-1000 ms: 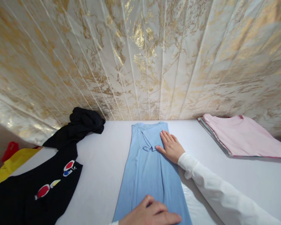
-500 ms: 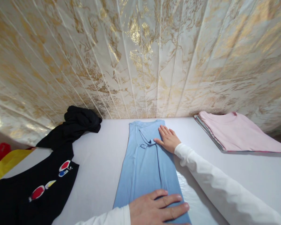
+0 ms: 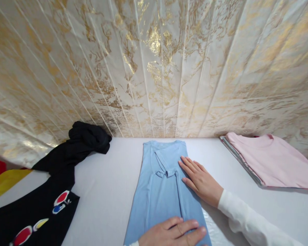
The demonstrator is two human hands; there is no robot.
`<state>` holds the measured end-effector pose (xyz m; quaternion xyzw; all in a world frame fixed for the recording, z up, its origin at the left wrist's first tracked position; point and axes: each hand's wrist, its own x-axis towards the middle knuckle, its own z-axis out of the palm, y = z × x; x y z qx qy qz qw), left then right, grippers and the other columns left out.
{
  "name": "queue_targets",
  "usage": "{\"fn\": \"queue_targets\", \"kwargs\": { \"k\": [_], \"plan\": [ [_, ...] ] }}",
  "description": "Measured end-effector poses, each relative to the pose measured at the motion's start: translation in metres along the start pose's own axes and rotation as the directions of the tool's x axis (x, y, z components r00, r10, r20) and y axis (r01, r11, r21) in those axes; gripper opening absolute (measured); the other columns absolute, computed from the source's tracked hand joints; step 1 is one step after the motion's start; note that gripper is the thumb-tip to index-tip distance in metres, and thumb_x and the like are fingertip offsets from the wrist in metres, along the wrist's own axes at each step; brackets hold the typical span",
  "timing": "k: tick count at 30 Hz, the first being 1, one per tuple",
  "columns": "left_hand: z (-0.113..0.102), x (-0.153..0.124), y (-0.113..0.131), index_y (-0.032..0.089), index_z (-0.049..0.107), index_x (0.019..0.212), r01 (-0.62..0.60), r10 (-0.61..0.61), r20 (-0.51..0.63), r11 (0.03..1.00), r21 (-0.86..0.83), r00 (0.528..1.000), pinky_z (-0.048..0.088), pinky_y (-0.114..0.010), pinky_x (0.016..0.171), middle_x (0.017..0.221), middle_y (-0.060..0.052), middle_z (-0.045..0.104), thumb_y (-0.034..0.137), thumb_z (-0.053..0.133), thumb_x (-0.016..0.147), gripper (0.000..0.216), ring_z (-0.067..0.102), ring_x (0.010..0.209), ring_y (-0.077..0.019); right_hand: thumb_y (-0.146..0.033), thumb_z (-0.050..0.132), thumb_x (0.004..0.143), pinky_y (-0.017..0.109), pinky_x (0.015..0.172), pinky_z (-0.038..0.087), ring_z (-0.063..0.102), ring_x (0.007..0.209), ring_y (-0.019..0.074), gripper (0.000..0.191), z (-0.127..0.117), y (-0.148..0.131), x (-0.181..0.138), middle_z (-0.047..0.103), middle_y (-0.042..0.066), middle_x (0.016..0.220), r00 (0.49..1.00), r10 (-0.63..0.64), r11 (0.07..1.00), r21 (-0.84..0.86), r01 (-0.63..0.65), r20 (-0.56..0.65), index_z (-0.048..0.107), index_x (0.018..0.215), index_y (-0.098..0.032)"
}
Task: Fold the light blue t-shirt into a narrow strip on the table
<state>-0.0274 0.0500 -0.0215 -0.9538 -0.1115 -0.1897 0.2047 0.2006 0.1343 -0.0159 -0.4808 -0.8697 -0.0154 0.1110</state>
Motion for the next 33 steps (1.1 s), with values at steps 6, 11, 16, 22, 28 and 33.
{"fn": "queue_targets", "kwargs": {
  "k": [6,11,16,22,28,33],
  "plan": [
    [0.005,0.0,-0.003,0.031,0.039,0.141,-0.017,0.016,-0.015,0.999,-0.029,1.0,0.038,-0.017,0.097,0.15,0.008,0.034,0.035,0.031,0.103,0.039,0.032,0.135,-0.0115,-0.05,0.039,0.095,0.043,0.109,0.028,0.029,0.138,0.0286,0.061,0.011,0.032,0.068,0.03,0.015,0.151,0.963,0.265,0.958,-0.123,-0.257,0.051,0.037,0.144,-0.014],
    [0.001,0.008,-0.011,0.032,0.046,0.135,-0.028,0.033,0.039,0.993,-0.118,0.999,0.039,-0.023,0.098,0.147,0.007,0.039,0.036,0.032,0.102,0.036,0.036,0.134,-0.0137,-0.048,0.039,0.094,0.046,0.107,0.029,0.036,0.134,0.0323,0.064,0.013,0.053,0.107,0.036,0.022,0.146,0.943,0.334,0.934,-0.14,-0.329,0.008,0.039,0.14,-0.004],
    [-0.02,0.011,-0.044,0.023,0.039,0.139,0.176,-0.095,0.238,0.92,-0.35,0.967,0.033,-0.032,0.106,0.151,0.002,0.034,0.037,0.024,0.103,0.042,0.029,0.138,-0.0153,-0.049,0.035,0.095,0.044,0.109,0.027,0.029,0.138,0.0265,0.058,-0.005,0.035,0.077,0.032,0.015,0.15,0.976,0.22,0.968,-0.126,-0.218,0.003,0.041,0.14,-0.013],
    [-0.006,-0.018,-0.107,0.013,0.022,0.148,0.672,-0.546,0.447,0.716,-0.191,0.709,0.021,-0.041,0.114,0.155,-0.011,0.016,0.041,0.028,0.101,0.055,0.016,0.143,-0.0216,-0.054,0.022,0.097,0.041,0.11,0.029,0.024,0.14,0.0239,0.067,0.001,-0.009,0.015,0.027,0.015,0.152,0.999,0.011,1.0,-0.012,-0.012,-0.044,0.033,0.144,-0.009],
    [0.027,-0.019,-0.132,0.013,0.027,0.147,0.704,-0.59,0.444,0.696,-0.143,0.674,0.02,-0.044,0.113,0.155,-0.011,0.019,0.049,0.031,0.098,0.061,0.015,0.143,-0.0247,-0.06,0.032,0.093,0.045,0.111,0.026,0.022,0.14,0.0275,0.074,0.012,0.005,0.033,0.027,0.014,0.152,0.986,0.167,0.985,-0.032,-0.167,0.018,0.032,0.146,-0.008],
    [0.045,-0.002,-0.154,0.014,0.032,0.144,0.737,-0.64,0.4,0.658,-0.158,0.657,0.02,-0.049,0.111,0.153,-0.012,0.025,0.046,0.037,0.097,0.057,0.019,0.142,-0.0279,-0.052,0.038,0.093,0.048,0.112,0.023,0.023,0.14,0.0285,0.065,0.005,0.023,0.058,0.029,0.014,0.151,0.979,0.198,0.98,-0.032,-0.197,0.046,0.035,0.144,-0.011]
  ]
}}
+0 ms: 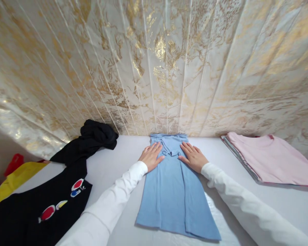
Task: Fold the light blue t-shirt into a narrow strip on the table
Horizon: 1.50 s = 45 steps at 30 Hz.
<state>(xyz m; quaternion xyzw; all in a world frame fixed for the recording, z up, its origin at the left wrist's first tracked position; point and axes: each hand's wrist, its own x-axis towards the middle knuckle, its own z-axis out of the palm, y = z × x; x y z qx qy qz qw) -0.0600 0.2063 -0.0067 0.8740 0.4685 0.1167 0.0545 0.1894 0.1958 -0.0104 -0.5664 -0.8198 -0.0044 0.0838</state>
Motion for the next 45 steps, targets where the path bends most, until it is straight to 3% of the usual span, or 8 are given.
{"fn": "queue_targets", "kwargs": {
  "k": [5,8,11,15,20,24,34,45],
  "plan": [
    [-0.006,-0.017,0.001,0.014,0.03,0.144,0.016,-0.025,-0.094,0.995,-0.1,0.995,0.023,-0.047,0.111,0.152,-0.014,0.027,0.036,0.04,0.097,0.053,0.022,0.141,-0.0253,-0.047,0.039,0.095,0.045,0.112,0.026,0.022,0.141,0.0239,0.062,-0.012,-0.023,-0.046,0.028,0.012,0.152,0.987,-0.16,0.984,0.083,0.16,-0.002,0.031,0.146,-0.014],
    [-0.017,-0.058,0.011,0.016,0.037,0.138,-0.002,-0.024,-0.147,0.984,-0.177,0.989,0.028,-0.043,0.109,0.149,-0.013,0.034,0.028,0.044,0.093,0.046,0.028,0.138,-0.0233,-0.038,0.042,0.095,0.044,0.111,0.028,0.022,0.141,0.0239,0.055,-0.026,-0.044,-0.089,0.03,0.011,0.152,0.954,-0.295,0.927,0.23,0.297,-0.043,0.032,0.145,-0.018],
    [-0.031,-0.103,0.03,0.02,0.05,0.116,-0.005,-0.05,-0.208,0.967,-0.256,0.977,0.04,-0.036,0.099,0.13,-0.01,0.052,0.018,0.042,0.091,0.026,0.047,0.122,-0.0202,-0.025,0.048,0.091,0.042,0.107,0.033,0.034,0.135,0.0246,0.043,-0.044,-0.071,-0.118,0.046,0.01,0.142,0.928,-0.371,0.852,0.383,0.357,-0.037,0.046,0.134,-0.02],
    [-0.045,-0.155,0.061,0.021,0.049,0.087,-0.014,-0.117,-0.249,0.884,-0.466,0.961,0.044,-0.03,0.079,0.091,-0.004,0.056,0.015,0.043,0.089,0.009,0.055,0.089,-0.0186,-0.017,0.055,0.085,0.033,0.088,0.044,0.056,0.102,0.0202,0.024,-0.06,-0.112,-0.127,0.061,0.006,0.115,0.891,-0.452,0.741,0.546,0.391,-0.024,0.06,0.108,-0.023],
    [-0.052,-0.194,0.074,0.02,0.05,0.088,-0.031,-0.021,-0.118,0.908,-0.418,0.993,0.041,-0.031,0.074,0.088,-0.003,0.054,0.015,0.057,0.082,0.01,0.051,0.083,-0.0196,-0.02,0.068,0.076,0.03,0.076,0.041,0.054,0.087,0.0189,0.017,-0.051,-0.143,-0.118,0.061,0.002,0.096,0.911,-0.409,0.753,0.545,0.37,-0.054,0.063,0.092,-0.023],
    [-0.052,-0.198,0.068,0.019,0.05,0.081,0.0,-0.033,-0.098,0.948,-0.318,0.995,0.039,-0.031,0.074,0.084,-0.002,0.054,0.013,0.057,0.083,0.01,0.051,0.082,-0.019,-0.009,0.058,0.079,0.026,0.073,0.039,0.053,0.083,0.0162,0.013,-0.042,-0.149,-0.115,0.059,0.001,0.086,0.936,-0.35,0.769,0.555,0.318,-0.051,0.062,0.08,-0.021],
    [-0.042,-0.195,0.061,0.019,0.049,0.078,-0.002,-0.039,-0.13,0.953,-0.302,0.991,0.038,-0.028,0.069,0.077,0.001,0.055,0.016,0.053,0.092,0.015,0.051,0.074,-0.0163,-0.008,0.052,0.082,0.027,0.071,0.039,0.053,0.08,0.0169,0.014,-0.032,-0.15,-0.118,0.059,0.001,0.083,0.928,-0.348,0.734,0.577,0.359,-0.134,0.057,0.081,-0.021],
    [-0.05,-0.2,0.064,0.021,0.057,0.084,-0.097,0.075,-0.092,0.962,-0.257,0.993,0.038,-0.029,0.072,0.087,-0.001,0.053,-0.003,0.048,0.083,0.026,0.05,0.082,-0.017,-0.006,0.053,0.084,0.024,0.067,0.037,0.052,0.076,0.0153,0.016,-0.024,-0.15,-0.121,0.058,-0.001,0.08,0.915,-0.38,0.748,0.538,0.389,-0.133,0.053,0.08,-0.021]
  ]
}}
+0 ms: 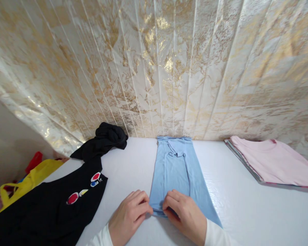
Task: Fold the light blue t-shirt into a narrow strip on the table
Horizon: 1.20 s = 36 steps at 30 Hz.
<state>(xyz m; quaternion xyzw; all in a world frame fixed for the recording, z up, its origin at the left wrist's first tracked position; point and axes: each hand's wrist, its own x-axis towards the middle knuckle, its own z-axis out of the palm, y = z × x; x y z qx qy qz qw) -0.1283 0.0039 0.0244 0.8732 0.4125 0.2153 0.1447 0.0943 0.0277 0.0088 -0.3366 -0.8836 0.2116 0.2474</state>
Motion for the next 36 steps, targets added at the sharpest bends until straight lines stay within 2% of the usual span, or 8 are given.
{"fn": "queue_targets", "kwargs": {
  "k": [8,13,21,27,32,36],
  "plan": [
    [-0.006,0.001,0.005,0.021,0.054,0.082,0.098,-0.098,0.001,0.994,0.055,0.995,0.038,-0.03,0.073,0.087,0.0,0.054,0.002,0.054,0.08,0.018,0.051,0.083,-0.018,-0.004,0.05,0.082,0.023,0.067,0.037,0.052,0.076,0.0146,0.017,-0.001,-0.002,-0.001,0.056,-0.001,0.08,1.0,-0.008,0.999,0.04,0.008,-0.002,0.052,0.079,-0.021],
    [-0.006,-0.001,0.006,0.02,0.05,0.08,0.067,-0.067,0.001,0.996,0.055,0.998,0.039,-0.03,0.073,0.087,0.0,0.055,0.003,0.049,0.084,0.017,0.051,0.08,-0.0173,-0.006,0.049,0.081,0.024,0.069,0.039,0.053,0.078,0.0152,0.017,-0.003,-0.004,0.0,0.058,0.001,0.083,1.0,-0.022,0.998,0.052,0.021,0.016,0.056,0.082,-0.021],
    [-0.009,-0.003,0.01,0.019,0.049,0.08,-0.084,0.084,0.001,0.995,0.06,0.996,0.039,-0.032,0.076,0.097,-0.002,0.06,-0.002,0.046,0.079,0.021,0.053,0.088,-0.0189,-0.005,0.049,0.082,0.024,0.072,0.042,0.055,0.081,0.0157,0.019,-0.001,0.0,0.001,0.059,0.002,0.084,1.0,0.01,0.995,0.099,-0.01,0.003,0.059,0.082,-0.021],
    [-0.009,-0.004,0.012,0.02,0.052,0.082,-0.09,0.091,-0.013,0.99,0.111,0.996,0.043,-0.035,0.08,0.106,-0.004,0.062,0.002,0.046,0.084,0.019,0.054,0.092,-0.0201,-0.008,0.049,0.085,0.024,0.071,0.041,0.055,0.08,0.0156,0.017,-0.004,-0.003,0.001,0.06,0.002,0.084,1.0,-0.003,0.997,0.074,0.002,0.015,0.06,0.084,-0.02],
    [-0.006,-0.004,0.016,0.021,0.054,0.102,-0.031,0.033,-0.009,0.989,0.143,0.999,0.044,-0.036,0.079,0.102,-0.004,0.062,0.004,0.048,0.085,0.025,0.054,0.09,-0.022,-0.008,0.049,0.085,0.024,0.071,0.042,0.057,0.08,0.0152,0.019,-0.012,-0.007,0.001,0.061,0.002,0.084,0.998,-0.001,0.997,0.079,-0.004,0.065,0.063,0.084,-0.02],
    [0.0,-0.007,0.012,0.021,0.057,0.093,-0.056,0.065,-0.059,0.987,0.148,0.996,0.043,-0.035,0.077,0.104,-0.005,0.061,0.008,0.045,0.09,0.017,0.053,0.09,-0.0217,-0.004,0.054,0.079,0.02,0.066,0.043,0.059,0.072,0.0126,0.021,-0.032,0.0,0.015,0.062,0.0,0.082,0.982,0.034,0.991,0.119,-0.057,0.186,0.067,0.085,-0.02]
  ]
}}
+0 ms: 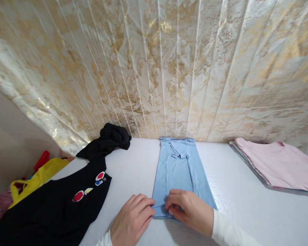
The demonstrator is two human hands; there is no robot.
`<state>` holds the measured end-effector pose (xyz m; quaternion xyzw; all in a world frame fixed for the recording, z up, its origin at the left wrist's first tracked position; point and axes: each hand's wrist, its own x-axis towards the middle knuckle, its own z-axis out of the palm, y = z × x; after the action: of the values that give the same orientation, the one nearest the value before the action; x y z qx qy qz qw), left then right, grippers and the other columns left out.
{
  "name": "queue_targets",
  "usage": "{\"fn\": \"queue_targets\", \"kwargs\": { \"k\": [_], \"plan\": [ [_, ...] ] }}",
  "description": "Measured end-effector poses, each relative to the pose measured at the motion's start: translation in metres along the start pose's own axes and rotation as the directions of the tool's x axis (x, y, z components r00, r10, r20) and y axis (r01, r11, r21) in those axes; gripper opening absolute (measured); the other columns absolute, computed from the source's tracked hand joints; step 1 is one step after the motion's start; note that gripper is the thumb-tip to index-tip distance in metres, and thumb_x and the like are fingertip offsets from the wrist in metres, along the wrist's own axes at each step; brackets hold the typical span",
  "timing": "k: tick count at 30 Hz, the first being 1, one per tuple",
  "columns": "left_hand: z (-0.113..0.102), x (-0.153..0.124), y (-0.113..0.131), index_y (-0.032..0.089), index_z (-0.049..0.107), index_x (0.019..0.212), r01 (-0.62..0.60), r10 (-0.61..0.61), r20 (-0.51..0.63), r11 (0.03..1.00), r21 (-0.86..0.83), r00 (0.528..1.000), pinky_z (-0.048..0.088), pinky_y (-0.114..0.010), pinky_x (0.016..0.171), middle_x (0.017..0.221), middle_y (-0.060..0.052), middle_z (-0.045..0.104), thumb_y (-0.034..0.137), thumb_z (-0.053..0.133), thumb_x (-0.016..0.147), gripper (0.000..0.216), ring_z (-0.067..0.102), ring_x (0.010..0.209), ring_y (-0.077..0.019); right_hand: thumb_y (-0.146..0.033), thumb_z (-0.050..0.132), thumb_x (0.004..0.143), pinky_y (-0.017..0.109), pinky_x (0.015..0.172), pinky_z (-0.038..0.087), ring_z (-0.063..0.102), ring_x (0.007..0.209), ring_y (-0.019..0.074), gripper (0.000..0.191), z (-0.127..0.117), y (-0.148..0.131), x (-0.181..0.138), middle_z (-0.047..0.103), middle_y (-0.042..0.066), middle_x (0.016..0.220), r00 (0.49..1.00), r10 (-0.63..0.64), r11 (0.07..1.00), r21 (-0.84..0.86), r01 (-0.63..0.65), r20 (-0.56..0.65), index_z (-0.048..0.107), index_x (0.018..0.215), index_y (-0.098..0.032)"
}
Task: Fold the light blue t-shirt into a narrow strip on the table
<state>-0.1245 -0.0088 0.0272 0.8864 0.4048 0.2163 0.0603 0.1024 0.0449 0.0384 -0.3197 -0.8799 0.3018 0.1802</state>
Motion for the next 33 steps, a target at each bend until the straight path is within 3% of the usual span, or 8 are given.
{"fn": "queue_targets", "kwargs": {
  "k": [6,12,20,27,33],
  "plan": [
    [0.005,-0.003,-0.003,0.02,0.057,0.09,0.048,-0.048,0.004,0.999,0.022,0.999,0.04,-0.033,0.069,0.088,-0.005,0.055,0.015,0.043,0.094,0.016,0.05,0.079,-0.0206,-0.005,0.056,0.079,0.02,0.064,0.043,0.06,0.07,0.0118,0.02,-0.033,0.018,0.035,0.065,0.0,0.084,0.998,-0.022,0.979,-0.201,0.033,0.058,0.067,0.088,-0.018],
    [0.003,-0.001,-0.003,0.021,0.057,0.096,0.035,-0.036,0.015,0.999,0.042,0.999,0.038,-0.032,0.067,0.088,-0.005,0.056,0.017,0.043,0.095,0.015,0.05,0.079,-0.0208,-0.011,0.064,0.078,0.023,0.073,0.043,0.06,0.088,0.0167,0.02,-0.012,0.018,0.066,0.065,0.002,0.094,0.986,-0.114,0.943,-0.299,0.145,0.12,0.067,0.095,-0.021],
    [0.006,-0.004,-0.005,0.019,0.059,0.095,0.018,-0.018,-0.004,0.998,0.052,1.0,0.036,-0.031,0.064,0.082,-0.004,0.055,0.019,0.037,0.099,0.021,0.046,0.074,-0.0195,-0.014,0.055,0.081,0.026,0.067,0.038,0.059,0.082,0.0166,0.01,0.005,0.017,0.079,0.064,0.002,0.088,0.973,-0.153,0.897,-0.389,0.21,0.174,0.063,0.084,-0.019],
    [0.006,-0.002,-0.004,0.019,0.059,0.091,0.018,-0.018,-0.021,1.0,0.018,1.0,0.034,-0.03,0.063,0.079,-0.004,0.053,0.014,0.037,0.097,0.024,0.045,0.073,-0.0196,-0.013,0.049,0.083,0.026,0.057,0.032,0.059,0.078,0.0154,0.012,0.005,0.021,0.08,0.064,0.002,0.089,0.988,-0.108,0.879,-0.453,0.146,0.108,0.059,0.085,-0.019],
    [0.007,-0.004,-0.003,0.019,0.058,0.088,0.048,-0.048,-0.04,0.999,-0.017,0.998,0.036,-0.03,0.065,0.082,-0.004,0.053,0.012,0.039,0.094,0.022,0.046,0.075,-0.0192,-0.015,0.047,0.088,0.026,0.06,0.035,0.059,0.079,0.0168,0.014,0.004,0.016,0.077,0.064,0.004,0.09,0.992,-0.072,0.873,-0.474,0.112,0.101,0.061,0.089,-0.018]
  ]
}}
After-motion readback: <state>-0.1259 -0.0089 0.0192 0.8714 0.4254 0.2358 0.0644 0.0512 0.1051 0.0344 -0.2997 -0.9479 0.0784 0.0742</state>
